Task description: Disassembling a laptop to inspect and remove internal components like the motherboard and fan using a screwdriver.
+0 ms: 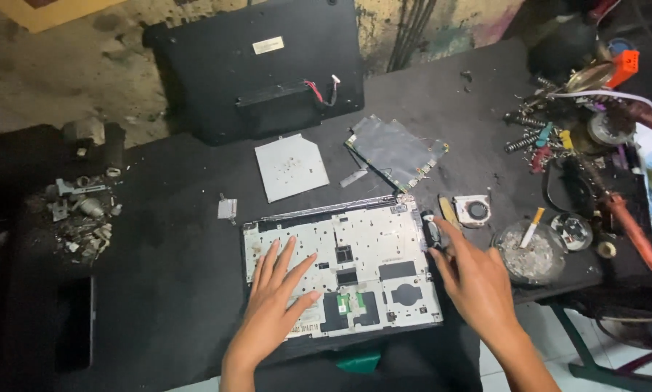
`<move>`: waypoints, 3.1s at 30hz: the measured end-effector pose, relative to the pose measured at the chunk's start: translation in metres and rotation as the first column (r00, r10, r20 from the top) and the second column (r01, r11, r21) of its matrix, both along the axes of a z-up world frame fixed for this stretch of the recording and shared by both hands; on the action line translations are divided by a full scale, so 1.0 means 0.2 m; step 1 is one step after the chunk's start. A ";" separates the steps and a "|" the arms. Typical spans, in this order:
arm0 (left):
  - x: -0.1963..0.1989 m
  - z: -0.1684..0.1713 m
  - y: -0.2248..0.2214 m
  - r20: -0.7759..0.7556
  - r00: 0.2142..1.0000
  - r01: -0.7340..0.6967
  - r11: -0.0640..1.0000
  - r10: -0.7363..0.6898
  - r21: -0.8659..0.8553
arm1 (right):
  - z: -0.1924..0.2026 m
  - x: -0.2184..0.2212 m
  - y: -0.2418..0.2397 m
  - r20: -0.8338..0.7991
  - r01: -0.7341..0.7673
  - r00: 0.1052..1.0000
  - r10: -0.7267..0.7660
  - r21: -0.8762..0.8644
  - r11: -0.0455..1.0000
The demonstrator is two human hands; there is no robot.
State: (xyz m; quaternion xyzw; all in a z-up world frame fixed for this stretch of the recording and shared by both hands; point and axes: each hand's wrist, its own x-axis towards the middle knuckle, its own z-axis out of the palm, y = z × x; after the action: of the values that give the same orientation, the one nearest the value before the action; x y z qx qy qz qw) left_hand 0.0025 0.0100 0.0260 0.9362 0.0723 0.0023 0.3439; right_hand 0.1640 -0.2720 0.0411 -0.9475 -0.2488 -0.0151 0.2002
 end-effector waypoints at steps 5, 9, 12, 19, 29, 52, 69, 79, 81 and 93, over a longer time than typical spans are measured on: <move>0.24 0.18 0.04 0.097 0.982 -0.167 0.984 0.161 0.056 | 0.06 -0.10 -0.10 -0.425 0.239 0.900 -0.095 0.300 0.924; 0.53 0.09 0.13 0.306 0.935 -0.233 0.961 0.179 0.150 | -0.11 -0.21 -0.30 -0.692 0.367 0.704 0.158 0.546 0.753; 0.68 -0.02 0.18 0.404 0.901 -0.283 0.918 0.156 0.278 | -0.22 -0.32 -0.38 -0.661 0.427 0.561 0.499 0.747 0.509; 0.79 -0.15 0.18 0.429 0.881 -0.373 0.852 0.200 0.368 | -0.47 -0.50 -0.47 -0.619 0.543 0.549 0.562 0.775 0.324; 0.83 -0.22 0.22 0.436 0.884 -0.372 0.816 0.168 0.442 | -0.33 -0.43 -0.37 -0.687 0.510 0.530 0.497 0.726 0.461; 0.08 0.21 -0.76 -0.013 0.995 0.018 -0.314 0.097 -0.949 | 0.28 -0.56 0.01 0.032 0.000 0.991 -0.128 0.969 0.246; 0.06 0.25 -0.75 0.045 0.990 0.066 -0.159 0.131 -0.985 | 0.40 -0.54 -0.17 -0.286 0.182 0.947 0.149 0.855 0.486; 0.12 0.25 -0.73 0.058 0.987 0.070 -0.073 0.153 -0.995 | 0.29 -0.48 -0.02 0.186 -0.114 0.979 -0.078 0.829 0.548; 0.13 0.25 -0.74 0.039 0.983 0.054 -0.075 0.180 -0.996 | 0.30 -0.48 0.01 0.170 -0.102 0.983 -0.075 0.830 0.549; 0.27 0.11 -0.52 0.306 0.950 0.019 0.971 0.056 -0.237 | 0.01 0.09 0.11 0.068 -0.069 0.997 0.021 0.856 0.512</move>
State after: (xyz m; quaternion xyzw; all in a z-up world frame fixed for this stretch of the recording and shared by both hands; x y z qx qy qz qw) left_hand 0.0565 -0.0948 0.0473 0.8756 0.0258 0.1439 0.4604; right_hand 0.1825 -0.2498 0.0428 -0.7179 -0.2381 -0.1538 0.6358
